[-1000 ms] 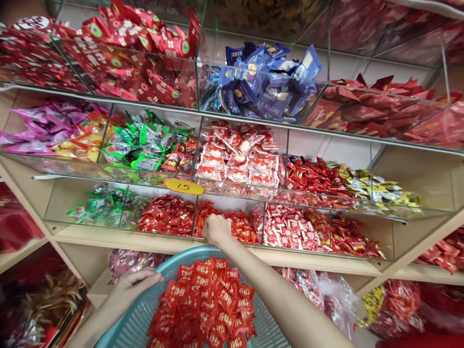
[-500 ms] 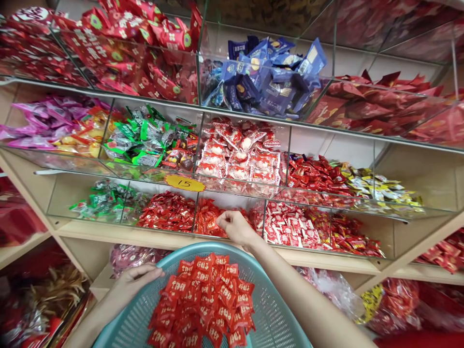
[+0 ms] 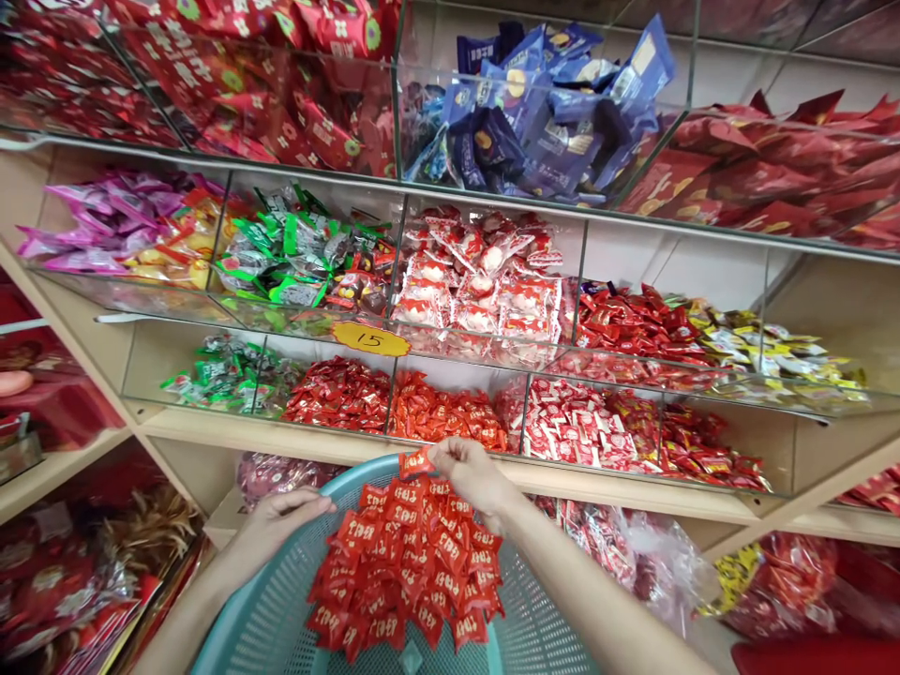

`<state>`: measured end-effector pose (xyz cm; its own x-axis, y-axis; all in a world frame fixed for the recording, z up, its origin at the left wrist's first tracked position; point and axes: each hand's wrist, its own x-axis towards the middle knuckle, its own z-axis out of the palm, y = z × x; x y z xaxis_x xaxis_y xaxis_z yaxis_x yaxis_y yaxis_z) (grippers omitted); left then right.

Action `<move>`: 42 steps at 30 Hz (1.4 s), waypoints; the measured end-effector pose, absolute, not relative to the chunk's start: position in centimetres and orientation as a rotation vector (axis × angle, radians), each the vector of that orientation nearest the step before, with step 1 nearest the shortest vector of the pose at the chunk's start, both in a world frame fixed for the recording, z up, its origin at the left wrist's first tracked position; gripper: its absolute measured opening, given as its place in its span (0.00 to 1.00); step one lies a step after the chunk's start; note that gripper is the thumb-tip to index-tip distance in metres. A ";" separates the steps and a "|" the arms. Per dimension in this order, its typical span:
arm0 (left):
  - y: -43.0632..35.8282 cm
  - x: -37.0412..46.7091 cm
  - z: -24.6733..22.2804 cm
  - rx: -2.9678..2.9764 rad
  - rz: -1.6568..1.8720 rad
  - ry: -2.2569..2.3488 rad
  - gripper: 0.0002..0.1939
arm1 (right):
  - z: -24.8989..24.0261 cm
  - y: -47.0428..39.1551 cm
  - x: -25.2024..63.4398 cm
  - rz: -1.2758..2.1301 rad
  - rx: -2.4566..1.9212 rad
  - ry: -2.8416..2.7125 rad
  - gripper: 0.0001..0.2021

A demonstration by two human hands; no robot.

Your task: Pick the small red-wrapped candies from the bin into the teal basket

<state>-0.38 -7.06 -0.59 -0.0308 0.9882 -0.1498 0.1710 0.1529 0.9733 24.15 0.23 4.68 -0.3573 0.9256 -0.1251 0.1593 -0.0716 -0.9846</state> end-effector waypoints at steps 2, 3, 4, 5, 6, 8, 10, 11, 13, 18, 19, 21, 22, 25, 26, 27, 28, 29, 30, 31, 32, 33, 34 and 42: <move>-7.1 -0.3 -0.5 1.225 1.019 1.422 0.16 | 3.3 -0.7 23.1 1.505 -1.235 -1.490 0.15; -7.1 -0.3 -0.5 1.234 1.020 1.428 0.16 | 2.6 -1.1 22.5 1.525 -1.254 -1.467 0.14; -7.1 -0.3 -0.4 1.241 1.021 1.436 0.16 | 1.9 -1.5 21.9 1.549 -1.271 -1.450 0.14; -7.1 -0.3 -0.5 1.246 1.025 1.442 0.16 | 1.3 -1.8 21.3 1.572 -1.282 -1.437 0.14; -7.1 -0.3 -0.5 1.252 1.031 1.445 0.17 | 0.8 -2.1 20.6 1.586 -1.287 -1.430 0.13; -7.0 -0.3 -0.5 1.263 1.036 1.444 0.17 | 0.1 -2.4 19.5 1.584 -1.297 -1.417 0.12; -7.0 -0.4 -0.6 1.271 1.034 1.440 0.16 | -0.2 -2.7 18.6 1.549 -1.317 -1.408 0.12; -6.9 -0.4 -0.5 1.273 1.033 1.437 0.16 | -0.3 -2.7 18.3 1.525 -1.325 -1.414 0.11; -6.9 -0.4 -0.5 1.273 1.035 1.432 0.15 | -0.5 -2.8 17.9 1.466 -1.308 -1.453 0.11; -7.1 -0.3 -0.4 1.235 1.054 1.391 0.15 | -1.3 -3.0 17.5 1.418 -1.251 -1.497 0.12; -7.1 -0.3 -0.4 1.226 1.055 1.386 0.15 | -1.4 -3.0 17.4 1.430 -1.257 -1.487 0.12; -7.1 -0.2 -0.4 1.217 1.053 1.389 0.15 | -1.6 -3.0 17.3 1.444 -1.259 -1.470 0.12; -7.1 -0.2 -0.4 1.216 1.052 1.393 0.15 | -1.6 -3.1 17.2 1.446 -1.259 -1.464 0.12; -7.2 -0.1 -0.4 1.215 1.054 1.394 0.15 | -1.8 -3.1 17.1 1.418 -1.279 -1.462 0.11; -7.2 -0.1 -0.4 1.216 1.055 1.391 0.14 | -1.9 -3.1 17.1 1.396 -1.289 -1.470 0.11; -7.2 -0.1 -0.4 1.219 1.055 1.390 0.14 | -2.0 -3.1 17.1 1.366 -1.299 -1.484 0.11; -7.2 -0.1 -0.5 1.223 1.055 1.391 0.14 | -2.1 -3.0 17.1 1.332 -1.306 -1.507 0.11; -7.2 -0.2 -0.5 1.228 1.052 1.395 0.14 | -2.2 -3.0 17.1 1.293 -1.316 -1.536 0.11; -7.1 -0.2 -0.6 1.233 1.049 1.402 0.14 | -2.4 -3.0 17.2 1.254 -1.329 -1.569 0.12; -7.1 -0.2 -0.6 1.238 1.045 1.407 0.14 | -2.5 -3.0 17.2 1.212 -1.347 -1.604 0.12; -7.0 -0.3 -0.7 1.243 1.042 1.410 0.15 | -2.6 -3.0 17.3 1.166 -1.364 -1.640 0.13; -6.9 -0.3 -0.7 1.247 1.039 1.410 0.15 | -2.7 -2.9 17.4 1.110 -1.377 -1.677 0.13; -6.9 -0.3 -0.8 1.248 1.037 1.408 0.15 | -2.7 -2.9 17.4 1.039 -1.384 -1.714 0.13; -6.7 -0.3 -0.5 1.196 1.023 1.373 0.15 | -1.8 -2.5 18.5 0.735 -1.387 -1.833 0.14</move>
